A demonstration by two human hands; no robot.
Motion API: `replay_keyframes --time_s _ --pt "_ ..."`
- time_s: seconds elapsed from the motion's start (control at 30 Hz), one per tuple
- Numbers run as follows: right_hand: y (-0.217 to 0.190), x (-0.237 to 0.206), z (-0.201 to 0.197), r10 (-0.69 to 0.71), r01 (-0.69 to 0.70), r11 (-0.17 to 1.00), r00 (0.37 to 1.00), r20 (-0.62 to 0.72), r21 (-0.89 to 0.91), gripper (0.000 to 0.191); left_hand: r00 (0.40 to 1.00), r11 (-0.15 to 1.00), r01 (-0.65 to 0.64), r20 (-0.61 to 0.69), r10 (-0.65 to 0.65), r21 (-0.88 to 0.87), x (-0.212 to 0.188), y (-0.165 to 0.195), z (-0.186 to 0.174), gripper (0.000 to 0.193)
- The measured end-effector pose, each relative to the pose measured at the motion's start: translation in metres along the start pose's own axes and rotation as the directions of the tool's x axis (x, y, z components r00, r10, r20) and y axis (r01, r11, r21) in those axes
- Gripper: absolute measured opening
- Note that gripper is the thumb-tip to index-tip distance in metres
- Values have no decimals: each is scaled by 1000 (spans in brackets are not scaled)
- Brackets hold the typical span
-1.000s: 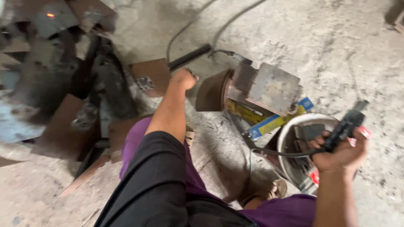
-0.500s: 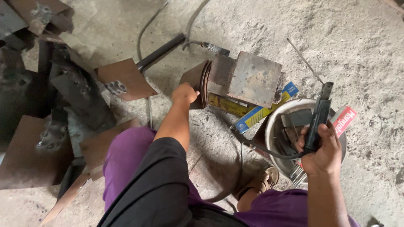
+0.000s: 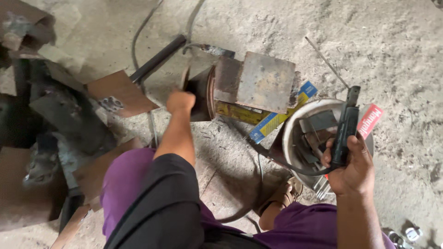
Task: The person sits on the floor and uses a welding torch to join small metal plates. They repeatedly position the plates, strike an arc, and weld along the edges, occasionally adjusting the pieces with their hands.
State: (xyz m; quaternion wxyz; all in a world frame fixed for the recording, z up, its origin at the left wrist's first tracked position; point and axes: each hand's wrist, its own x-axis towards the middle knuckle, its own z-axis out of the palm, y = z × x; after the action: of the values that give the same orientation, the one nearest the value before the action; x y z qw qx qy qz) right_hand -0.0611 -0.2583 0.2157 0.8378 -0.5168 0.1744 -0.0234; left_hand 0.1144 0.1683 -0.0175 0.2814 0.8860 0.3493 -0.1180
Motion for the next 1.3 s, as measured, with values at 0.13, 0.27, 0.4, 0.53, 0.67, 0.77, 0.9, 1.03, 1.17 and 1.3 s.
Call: replay_keyframes --time_s 0.13,0.27,0.4,0.53,0.67,0.77,0.9,1.03,1.17,1.3 --pt "-1 -6 -2 -17 17 1000 1000 -2 4 38 987 997 -66 -150 59 -46 22 -21 2 38" --pt "-6 -7 1 -29 29 999 1000 -4 27 38 959 976 93 -247 -142 -199 43 -28 -20 35" --pt "-11 -11 8 -52 55 997 997 -50 47 35 862 888 -141 -496 -108 -437 56 -19 -60 32" --pt "-15 -19 13 -57 63 996 995 -85 64 34 619 625 -705 -721 312 -336 41 8 -117 29" --pt "-16 -21 15 -55 65 995 992 -110 82 32 578 668 -744 -530 620 -29 -3 52 -148 28" --pt "-15 -21 16 -73 83 993 991 -116 84 35 378 421 -899 -275 884 118 -44 86 -120 21" --pt "-15 -25 13 -100 107 992 989 -111 63 36 59 61 -941 -14 998 333 -81 113 -39 44" --pt "-15 -37 0 -89 95 995 987 -131 42 42 51 37 -959 44 998 282 -82 89 18 58" --pt "-17 -50 -20 -110 117 992 983 -148 40 50 -13 -49 -957 127 992 287 -67 76 44 63" --pt "-20 -57 -35 -121 128 991 975 -188 25 47 -33 -69 -962 140 990 264 -53 72 42 64"
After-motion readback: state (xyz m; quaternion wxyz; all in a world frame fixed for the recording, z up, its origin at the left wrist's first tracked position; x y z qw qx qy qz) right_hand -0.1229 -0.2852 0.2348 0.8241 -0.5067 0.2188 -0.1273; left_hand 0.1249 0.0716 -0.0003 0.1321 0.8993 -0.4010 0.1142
